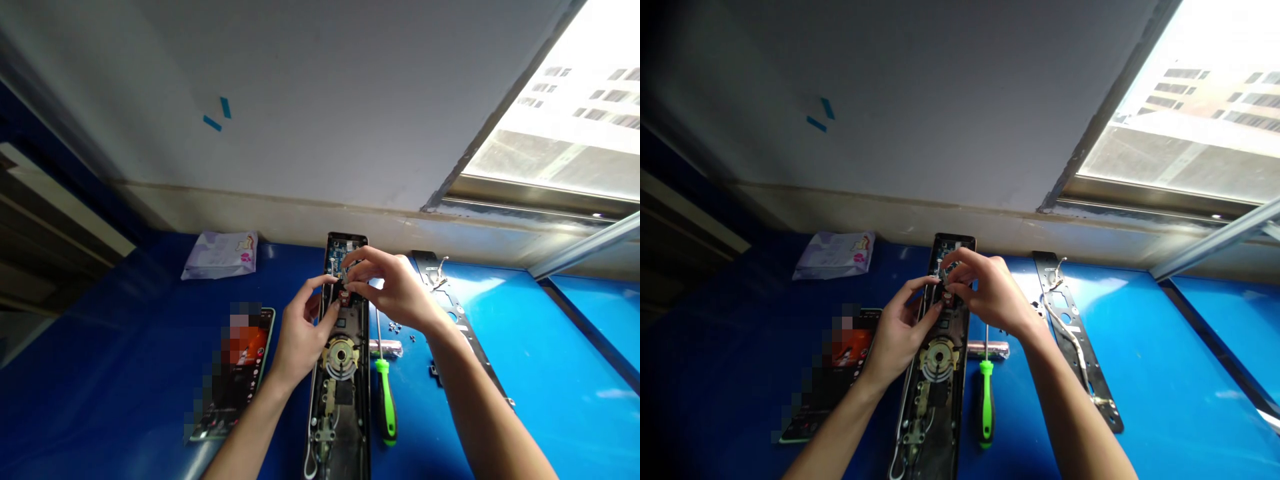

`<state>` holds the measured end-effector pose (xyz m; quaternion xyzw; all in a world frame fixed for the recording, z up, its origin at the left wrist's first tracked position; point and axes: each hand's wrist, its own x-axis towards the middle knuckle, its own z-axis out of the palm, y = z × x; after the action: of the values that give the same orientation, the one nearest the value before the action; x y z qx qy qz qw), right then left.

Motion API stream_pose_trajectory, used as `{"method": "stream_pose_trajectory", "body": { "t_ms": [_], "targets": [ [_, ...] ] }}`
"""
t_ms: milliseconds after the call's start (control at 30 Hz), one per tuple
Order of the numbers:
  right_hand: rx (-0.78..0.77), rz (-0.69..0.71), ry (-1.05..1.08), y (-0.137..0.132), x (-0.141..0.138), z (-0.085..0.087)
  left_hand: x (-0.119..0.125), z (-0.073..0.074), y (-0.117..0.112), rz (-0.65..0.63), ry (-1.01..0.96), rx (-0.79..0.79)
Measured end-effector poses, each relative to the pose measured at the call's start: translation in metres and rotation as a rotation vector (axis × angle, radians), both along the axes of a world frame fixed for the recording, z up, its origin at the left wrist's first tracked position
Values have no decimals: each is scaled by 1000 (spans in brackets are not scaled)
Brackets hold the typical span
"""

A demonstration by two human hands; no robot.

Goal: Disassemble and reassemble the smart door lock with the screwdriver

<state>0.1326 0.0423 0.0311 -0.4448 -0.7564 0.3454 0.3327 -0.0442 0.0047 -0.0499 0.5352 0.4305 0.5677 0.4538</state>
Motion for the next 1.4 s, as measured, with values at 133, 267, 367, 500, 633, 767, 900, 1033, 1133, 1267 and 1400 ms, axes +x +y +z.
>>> {"method": "stream_pose_trajectory", "body": {
  "t_ms": [133, 267, 367, 500, 633, 767, 900, 1033, 1133, 1267, 1400],
  "targets": [
    [8, -12, -5, -1, -1, 0, 0, -2, 0, -5, -1, 0],
    [-1, -2, -9, -2, -2, 1, 0, -3, 1, -1, 8, 3],
    [0, 2, -3, -3, -2, 2, -1, -2, 0, -2, 21, 13],
    [0, 2, 3, -3, -1, 1, -1, -2, 0, 4, 16, 18],
    [9, -4, 7, -2, -1, 0, 0, -2, 0, 9, 10, 19],
    [17, -10, 8, -1, -1, -1, 0, -2, 1, 9, 1, 19],
    [19, -8, 6, -2, -2, -2, 0, -2, 0, 10, 0, 10],
    [23, -14, 6, -2, -2, -3, 0, -2, 0, 5, 5, 3],
    [20, -15, 8, -2, -2, -3, 0, -2, 0, 3, 11, 6],
    [15, -14, 9, -2, -1, -2, 0, -2, 0, 9, 23, 17],
    [12, -16, 1, -2, -3, -2, 0, -2, 0, 7, 14, 12]
  ]
}}
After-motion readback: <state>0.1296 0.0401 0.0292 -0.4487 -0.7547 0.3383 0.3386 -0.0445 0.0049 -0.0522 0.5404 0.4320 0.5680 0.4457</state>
